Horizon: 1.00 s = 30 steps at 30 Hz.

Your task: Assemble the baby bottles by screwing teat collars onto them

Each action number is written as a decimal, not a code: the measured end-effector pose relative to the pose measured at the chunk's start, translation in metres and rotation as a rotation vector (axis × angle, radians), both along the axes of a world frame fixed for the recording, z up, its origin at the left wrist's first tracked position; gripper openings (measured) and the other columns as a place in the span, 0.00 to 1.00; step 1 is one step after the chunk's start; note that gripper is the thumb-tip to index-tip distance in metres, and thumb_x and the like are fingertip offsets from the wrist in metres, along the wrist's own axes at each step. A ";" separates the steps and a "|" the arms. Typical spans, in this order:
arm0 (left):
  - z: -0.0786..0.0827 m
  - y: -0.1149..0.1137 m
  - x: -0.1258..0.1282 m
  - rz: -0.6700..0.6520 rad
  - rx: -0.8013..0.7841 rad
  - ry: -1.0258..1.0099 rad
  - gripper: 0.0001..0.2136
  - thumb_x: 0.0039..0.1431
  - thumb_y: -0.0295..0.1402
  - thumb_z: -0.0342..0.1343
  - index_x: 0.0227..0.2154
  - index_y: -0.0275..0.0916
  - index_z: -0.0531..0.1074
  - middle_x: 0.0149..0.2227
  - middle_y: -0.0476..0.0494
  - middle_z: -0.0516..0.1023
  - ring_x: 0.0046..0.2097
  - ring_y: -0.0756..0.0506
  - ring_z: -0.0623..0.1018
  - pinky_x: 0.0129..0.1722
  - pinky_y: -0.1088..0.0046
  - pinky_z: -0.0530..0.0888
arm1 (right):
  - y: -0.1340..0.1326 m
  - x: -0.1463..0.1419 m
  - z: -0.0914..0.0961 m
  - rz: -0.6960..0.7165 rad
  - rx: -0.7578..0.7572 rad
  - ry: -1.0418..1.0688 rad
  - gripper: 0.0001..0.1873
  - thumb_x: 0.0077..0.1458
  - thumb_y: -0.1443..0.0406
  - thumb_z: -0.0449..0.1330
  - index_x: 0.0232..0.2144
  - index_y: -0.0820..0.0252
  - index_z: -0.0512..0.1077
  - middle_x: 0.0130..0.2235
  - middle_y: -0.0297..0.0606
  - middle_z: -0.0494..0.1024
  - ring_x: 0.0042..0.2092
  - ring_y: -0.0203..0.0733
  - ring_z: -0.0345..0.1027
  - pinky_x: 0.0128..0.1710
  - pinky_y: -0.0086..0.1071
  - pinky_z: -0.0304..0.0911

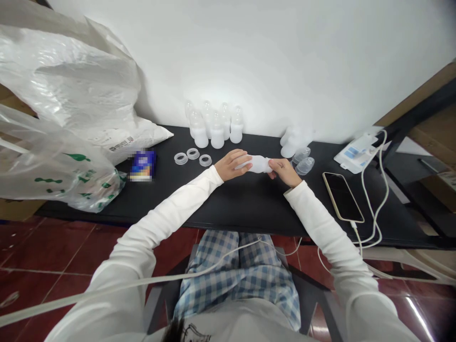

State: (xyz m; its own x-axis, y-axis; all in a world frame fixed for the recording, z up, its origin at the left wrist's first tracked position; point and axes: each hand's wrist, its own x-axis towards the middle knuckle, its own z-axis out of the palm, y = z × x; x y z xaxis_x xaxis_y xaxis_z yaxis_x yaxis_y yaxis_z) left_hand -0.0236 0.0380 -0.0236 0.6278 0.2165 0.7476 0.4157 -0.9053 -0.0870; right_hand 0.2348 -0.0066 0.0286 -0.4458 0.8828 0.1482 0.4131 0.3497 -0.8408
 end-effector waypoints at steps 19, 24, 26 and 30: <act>0.010 -0.012 -0.003 0.218 -0.196 -0.234 0.21 0.60 0.50 0.59 0.46 0.38 0.70 0.44 0.38 0.80 0.48 0.41 0.81 0.46 0.64 0.80 | 0.032 0.058 -0.008 -1.153 0.434 -0.561 0.13 0.53 0.62 0.60 0.41 0.62 0.69 0.44 0.52 0.74 0.48 0.59 0.64 0.53 0.60 0.55; 0.015 -0.017 -0.004 0.262 -0.396 -0.294 0.22 0.61 0.51 0.56 0.48 0.38 0.70 0.46 0.38 0.79 0.49 0.41 0.80 0.50 0.63 0.78 | 0.022 0.051 0.010 -1.227 0.620 -0.311 0.14 0.56 0.59 0.57 0.44 0.60 0.66 0.46 0.54 0.73 0.47 0.59 0.66 0.52 0.59 0.58; 0.015 -0.018 -0.004 0.247 -0.435 -0.327 0.22 0.62 0.51 0.55 0.47 0.38 0.70 0.46 0.37 0.79 0.49 0.42 0.80 0.50 0.63 0.77 | 0.017 0.044 0.011 -1.064 0.739 -0.148 0.15 0.61 0.58 0.50 0.46 0.59 0.65 0.46 0.51 0.73 0.46 0.54 0.68 0.51 0.54 0.62; 0.019 -0.021 -0.002 0.180 -0.534 -0.384 0.22 0.63 0.52 0.53 0.46 0.37 0.71 0.46 0.37 0.80 0.48 0.42 0.80 0.50 0.64 0.76 | 0.006 0.020 0.001 -0.658 0.763 -0.025 0.22 0.66 0.53 0.41 0.45 0.58 0.67 0.44 0.47 0.73 0.47 0.50 0.69 0.51 0.48 0.65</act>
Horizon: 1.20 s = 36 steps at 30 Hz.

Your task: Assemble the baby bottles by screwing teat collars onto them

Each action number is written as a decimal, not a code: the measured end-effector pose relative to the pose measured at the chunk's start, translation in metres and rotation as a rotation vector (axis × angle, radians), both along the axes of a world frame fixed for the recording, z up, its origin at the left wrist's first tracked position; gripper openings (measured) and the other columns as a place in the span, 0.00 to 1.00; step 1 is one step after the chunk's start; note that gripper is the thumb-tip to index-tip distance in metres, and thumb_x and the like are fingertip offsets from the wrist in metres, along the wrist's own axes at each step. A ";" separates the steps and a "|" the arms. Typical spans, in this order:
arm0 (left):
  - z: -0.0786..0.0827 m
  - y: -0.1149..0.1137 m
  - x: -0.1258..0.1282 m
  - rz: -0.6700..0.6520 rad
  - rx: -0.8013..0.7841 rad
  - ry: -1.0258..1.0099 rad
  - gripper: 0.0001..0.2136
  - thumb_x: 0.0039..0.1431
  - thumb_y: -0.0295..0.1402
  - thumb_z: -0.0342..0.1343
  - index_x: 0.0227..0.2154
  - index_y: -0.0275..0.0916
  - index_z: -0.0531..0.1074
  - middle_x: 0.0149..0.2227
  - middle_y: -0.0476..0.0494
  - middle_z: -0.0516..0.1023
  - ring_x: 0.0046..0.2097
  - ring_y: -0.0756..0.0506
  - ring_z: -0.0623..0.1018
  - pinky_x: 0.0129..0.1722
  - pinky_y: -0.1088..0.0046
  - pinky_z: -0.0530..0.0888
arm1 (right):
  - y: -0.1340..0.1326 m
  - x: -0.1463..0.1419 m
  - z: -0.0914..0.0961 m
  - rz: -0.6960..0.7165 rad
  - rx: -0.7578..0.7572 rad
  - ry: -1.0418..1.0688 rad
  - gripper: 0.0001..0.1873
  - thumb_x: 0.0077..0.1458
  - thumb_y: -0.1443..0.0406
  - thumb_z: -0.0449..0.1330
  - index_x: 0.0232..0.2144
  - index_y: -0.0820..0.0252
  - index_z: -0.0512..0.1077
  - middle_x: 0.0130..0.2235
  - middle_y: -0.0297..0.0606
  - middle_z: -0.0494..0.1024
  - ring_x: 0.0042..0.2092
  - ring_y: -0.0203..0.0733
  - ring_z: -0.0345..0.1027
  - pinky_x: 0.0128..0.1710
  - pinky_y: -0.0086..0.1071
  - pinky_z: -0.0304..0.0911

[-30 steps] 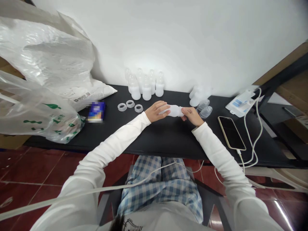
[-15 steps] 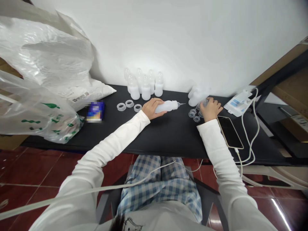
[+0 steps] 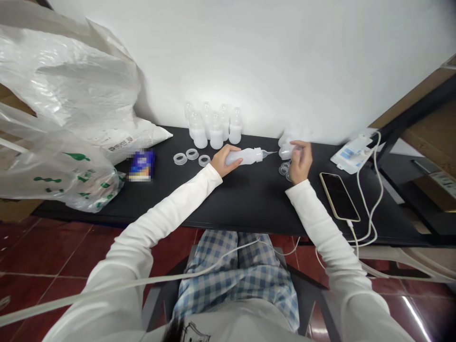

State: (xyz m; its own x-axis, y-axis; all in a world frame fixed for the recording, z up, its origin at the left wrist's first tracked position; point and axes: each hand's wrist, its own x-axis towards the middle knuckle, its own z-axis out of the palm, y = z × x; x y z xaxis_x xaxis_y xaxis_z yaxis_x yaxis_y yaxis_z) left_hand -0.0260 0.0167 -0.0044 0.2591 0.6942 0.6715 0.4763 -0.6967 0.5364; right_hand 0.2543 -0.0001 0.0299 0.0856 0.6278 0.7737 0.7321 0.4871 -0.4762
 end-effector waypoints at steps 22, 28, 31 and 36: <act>0.023 -0.006 0.017 -0.568 -1.667 -0.400 0.29 0.59 0.59 0.49 0.33 0.32 0.76 0.18 0.39 0.74 0.13 0.50 0.66 0.06 0.79 0.51 | 0.001 -0.030 -0.047 0.169 -0.168 -0.049 0.33 0.52 0.33 0.44 0.38 0.52 0.65 0.36 0.47 0.74 0.39 0.52 0.71 0.40 0.49 0.69; 0.030 -0.011 0.021 -0.581 -1.811 -0.398 0.31 0.60 0.59 0.46 0.34 0.32 0.77 0.16 0.40 0.71 0.11 0.52 0.57 0.06 0.80 0.44 | -0.001 -0.038 -0.044 0.199 -0.115 -0.032 0.35 0.54 0.34 0.40 0.38 0.54 0.66 0.37 0.49 0.75 0.40 0.53 0.72 0.42 0.50 0.70; 0.030 -0.013 0.026 -0.568 -1.655 -0.439 0.33 0.59 0.63 0.44 0.31 0.33 0.75 0.17 0.40 0.71 0.11 0.52 0.60 0.07 0.79 0.47 | -0.001 -0.040 -0.037 0.199 -0.149 -0.045 0.32 0.54 0.36 0.44 0.38 0.54 0.68 0.36 0.48 0.75 0.38 0.52 0.71 0.41 0.49 0.69; 0.026 -0.017 0.028 -0.385 -1.095 -0.394 0.32 0.54 0.65 0.51 0.36 0.36 0.72 0.20 0.45 0.74 0.16 0.51 0.68 0.11 0.77 0.57 | -0.007 -0.045 -0.025 0.108 -0.212 -0.014 0.24 0.60 0.43 0.45 0.34 0.54 0.67 0.30 0.41 0.73 0.31 0.46 0.67 0.35 0.41 0.66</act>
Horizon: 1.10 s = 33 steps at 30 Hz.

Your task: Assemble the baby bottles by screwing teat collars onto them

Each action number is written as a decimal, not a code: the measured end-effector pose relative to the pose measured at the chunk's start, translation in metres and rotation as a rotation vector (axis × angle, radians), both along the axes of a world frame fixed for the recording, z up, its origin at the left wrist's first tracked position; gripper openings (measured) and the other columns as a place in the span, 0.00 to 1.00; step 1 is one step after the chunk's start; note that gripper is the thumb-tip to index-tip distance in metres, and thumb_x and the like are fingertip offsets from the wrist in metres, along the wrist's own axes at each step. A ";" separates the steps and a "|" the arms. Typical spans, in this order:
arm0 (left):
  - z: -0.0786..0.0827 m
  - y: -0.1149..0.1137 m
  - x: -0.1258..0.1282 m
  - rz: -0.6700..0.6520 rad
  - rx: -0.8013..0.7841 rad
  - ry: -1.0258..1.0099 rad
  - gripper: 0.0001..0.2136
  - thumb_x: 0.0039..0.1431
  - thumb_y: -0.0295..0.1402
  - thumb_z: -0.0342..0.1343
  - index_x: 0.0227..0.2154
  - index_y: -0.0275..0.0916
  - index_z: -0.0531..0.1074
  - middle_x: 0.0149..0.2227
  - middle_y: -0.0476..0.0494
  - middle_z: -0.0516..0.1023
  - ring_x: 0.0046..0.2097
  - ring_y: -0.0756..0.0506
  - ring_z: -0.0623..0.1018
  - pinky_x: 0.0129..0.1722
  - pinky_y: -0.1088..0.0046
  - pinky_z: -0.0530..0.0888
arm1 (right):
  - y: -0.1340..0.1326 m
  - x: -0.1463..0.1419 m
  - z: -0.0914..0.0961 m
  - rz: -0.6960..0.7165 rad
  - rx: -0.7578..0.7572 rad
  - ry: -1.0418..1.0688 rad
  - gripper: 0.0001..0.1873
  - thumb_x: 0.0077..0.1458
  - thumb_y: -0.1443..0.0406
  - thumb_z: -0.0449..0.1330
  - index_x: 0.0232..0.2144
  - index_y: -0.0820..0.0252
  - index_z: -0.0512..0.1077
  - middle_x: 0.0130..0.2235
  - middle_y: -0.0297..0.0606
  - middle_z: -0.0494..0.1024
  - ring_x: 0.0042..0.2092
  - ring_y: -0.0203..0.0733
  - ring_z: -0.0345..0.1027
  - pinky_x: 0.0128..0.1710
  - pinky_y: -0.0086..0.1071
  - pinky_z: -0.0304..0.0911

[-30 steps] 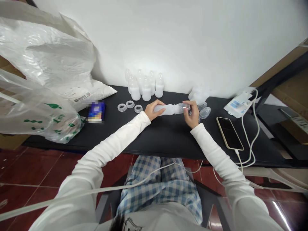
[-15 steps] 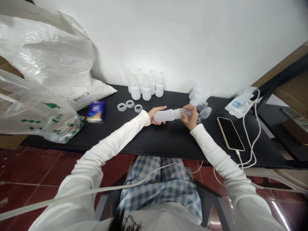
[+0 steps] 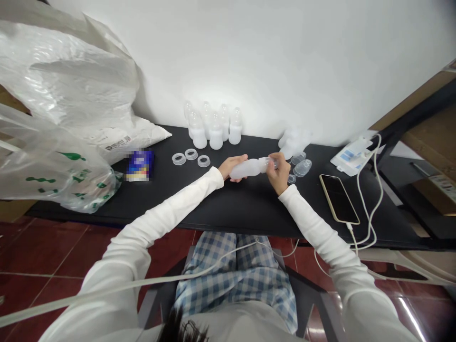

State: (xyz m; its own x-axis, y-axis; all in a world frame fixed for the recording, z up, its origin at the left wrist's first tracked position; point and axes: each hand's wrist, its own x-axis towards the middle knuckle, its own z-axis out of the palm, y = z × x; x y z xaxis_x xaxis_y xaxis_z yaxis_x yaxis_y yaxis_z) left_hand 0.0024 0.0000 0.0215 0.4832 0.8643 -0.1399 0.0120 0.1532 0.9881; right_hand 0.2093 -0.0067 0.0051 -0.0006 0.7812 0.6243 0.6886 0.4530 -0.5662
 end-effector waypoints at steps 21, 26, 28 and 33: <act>-0.048 0.044 -0.030 0.703 1.009 0.586 0.24 0.60 0.51 0.59 0.49 0.38 0.65 0.47 0.37 0.73 0.46 0.41 0.78 0.46 0.61 0.76 | -0.006 0.016 0.034 -0.347 -0.326 -0.486 0.22 0.66 0.51 0.50 0.33 0.61 0.73 0.26 0.46 0.75 0.31 0.49 0.72 0.34 0.36 0.56; -0.047 0.046 -0.027 0.740 0.863 0.621 0.24 0.58 0.42 0.64 0.50 0.38 0.62 0.44 0.40 0.70 0.45 0.42 0.77 0.48 0.61 0.76 | -0.014 0.019 0.040 -0.419 -0.469 -0.780 0.23 0.69 0.57 0.46 0.38 0.65 0.77 0.34 0.54 0.80 0.37 0.53 0.76 0.36 0.36 0.57; -0.045 0.046 -0.028 0.737 0.834 0.630 0.25 0.58 0.41 0.64 0.52 0.39 0.60 0.42 0.41 0.71 0.45 0.42 0.77 0.49 0.61 0.75 | -0.016 0.018 0.039 -0.421 -0.488 -0.838 0.24 0.69 0.58 0.46 0.39 0.67 0.77 0.35 0.56 0.81 0.39 0.54 0.76 0.38 0.38 0.57; -0.030 0.041 -0.030 0.756 0.827 0.778 0.22 0.60 0.39 0.62 0.52 0.38 0.61 0.47 0.35 0.72 0.50 0.38 0.76 0.55 0.58 0.72 | -0.015 0.019 0.035 -0.370 -0.427 -0.897 0.21 0.67 0.61 0.50 0.37 0.73 0.78 0.36 0.60 0.81 0.44 0.58 0.74 0.43 0.43 0.59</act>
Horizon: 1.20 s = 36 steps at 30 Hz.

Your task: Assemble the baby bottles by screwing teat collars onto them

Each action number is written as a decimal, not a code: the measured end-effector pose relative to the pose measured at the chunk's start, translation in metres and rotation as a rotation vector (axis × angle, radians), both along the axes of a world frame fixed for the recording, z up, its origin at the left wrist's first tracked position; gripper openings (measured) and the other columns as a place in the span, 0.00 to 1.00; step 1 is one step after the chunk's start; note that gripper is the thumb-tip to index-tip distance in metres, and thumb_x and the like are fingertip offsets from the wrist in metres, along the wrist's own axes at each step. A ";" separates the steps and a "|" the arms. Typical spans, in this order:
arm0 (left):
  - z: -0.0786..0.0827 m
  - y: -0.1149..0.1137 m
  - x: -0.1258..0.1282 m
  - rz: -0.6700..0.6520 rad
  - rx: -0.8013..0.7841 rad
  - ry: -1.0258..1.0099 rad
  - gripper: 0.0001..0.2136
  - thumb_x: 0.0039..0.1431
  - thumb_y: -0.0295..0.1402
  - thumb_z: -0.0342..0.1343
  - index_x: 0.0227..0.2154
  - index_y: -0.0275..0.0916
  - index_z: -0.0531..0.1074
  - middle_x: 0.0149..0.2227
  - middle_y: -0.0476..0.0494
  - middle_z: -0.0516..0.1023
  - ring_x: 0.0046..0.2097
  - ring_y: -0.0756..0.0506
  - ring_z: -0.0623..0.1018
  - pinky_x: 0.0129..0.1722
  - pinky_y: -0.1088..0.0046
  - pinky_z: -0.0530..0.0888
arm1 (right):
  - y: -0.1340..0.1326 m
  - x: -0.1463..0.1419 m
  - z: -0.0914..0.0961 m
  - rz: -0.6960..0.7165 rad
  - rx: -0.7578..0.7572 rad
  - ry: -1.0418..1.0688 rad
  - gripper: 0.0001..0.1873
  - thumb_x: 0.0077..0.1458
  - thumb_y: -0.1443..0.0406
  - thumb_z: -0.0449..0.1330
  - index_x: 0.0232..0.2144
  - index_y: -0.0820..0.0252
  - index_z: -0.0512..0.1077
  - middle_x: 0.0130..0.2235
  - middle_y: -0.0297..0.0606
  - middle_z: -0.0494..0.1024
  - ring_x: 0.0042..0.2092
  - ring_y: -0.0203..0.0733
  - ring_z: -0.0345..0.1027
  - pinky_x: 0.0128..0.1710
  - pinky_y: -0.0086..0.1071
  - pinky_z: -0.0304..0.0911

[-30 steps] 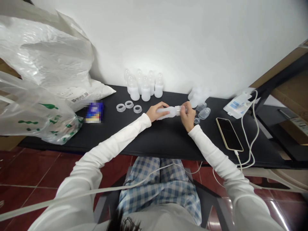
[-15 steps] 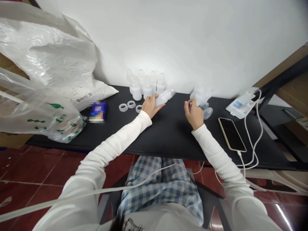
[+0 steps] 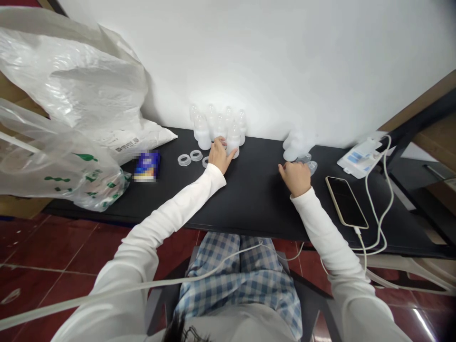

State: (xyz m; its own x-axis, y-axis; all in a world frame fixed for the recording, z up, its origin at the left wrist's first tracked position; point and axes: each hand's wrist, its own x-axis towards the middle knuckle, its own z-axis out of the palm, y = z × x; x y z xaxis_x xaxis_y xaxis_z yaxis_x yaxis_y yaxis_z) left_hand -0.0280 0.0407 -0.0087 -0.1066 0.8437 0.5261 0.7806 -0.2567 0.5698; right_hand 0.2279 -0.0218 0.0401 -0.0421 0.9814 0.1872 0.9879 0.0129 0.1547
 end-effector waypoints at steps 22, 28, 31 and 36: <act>-0.005 -0.045 0.037 -0.323 -0.105 0.325 0.17 0.58 0.29 0.58 0.51 0.32 0.70 0.54 0.29 0.69 0.54 0.35 0.74 0.56 0.56 0.71 | 0.020 0.002 -0.034 0.477 0.326 0.353 0.20 0.60 0.76 0.47 0.46 0.61 0.73 0.41 0.47 0.71 0.42 0.48 0.66 0.44 0.41 0.65; -0.010 -0.033 0.033 -0.320 -0.205 -0.050 0.10 0.58 0.28 0.60 0.42 0.38 0.72 0.46 0.38 0.77 0.49 0.40 0.76 0.57 0.56 0.71 | 0.014 -0.020 -0.038 0.692 0.478 0.724 0.13 0.65 0.68 0.51 0.45 0.56 0.73 0.42 0.43 0.72 0.43 0.43 0.69 0.45 0.40 0.69; -0.002 -0.029 0.034 -0.355 -0.350 -0.549 0.10 0.57 0.33 0.63 0.40 0.39 0.71 0.43 0.42 0.80 0.42 0.46 0.79 0.49 0.63 0.76 | 0.009 -0.025 -0.038 0.742 0.454 0.830 0.09 0.64 0.66 0.54 0.44 0.55 0.74 0.40 0.40 0.73 0.39 0.40 0.69 0.40 0.38 0.70; 0.007 -0.027 0.041 -0.460 -0.664 -1.190 0.12 0.58 0.38 0.65 0.35 0.36 0.69 0.34 0.43 0.81 0.35 0.48 0.81 0.42 0.67 0.78 | 0.005 -0.029 -0.037 0.760 0.357 0.990 0.07 0.64 0.61 0.57 0.41 0.55 0.74 0.39 0.39 0.75 0.37 0.39 0.70 0.38 0.37 0.71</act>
State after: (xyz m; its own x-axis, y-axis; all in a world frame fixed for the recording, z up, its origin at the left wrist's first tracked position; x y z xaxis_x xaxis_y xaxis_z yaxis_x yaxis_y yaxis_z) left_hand 0.0135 0.0139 -0.0016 0.1492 0.9727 -0.1775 -0.3133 0.2168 0.9246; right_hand 0.1990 -0.0169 0.0030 -0.2576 0.6625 0.7033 0.4469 0.7271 -0.5212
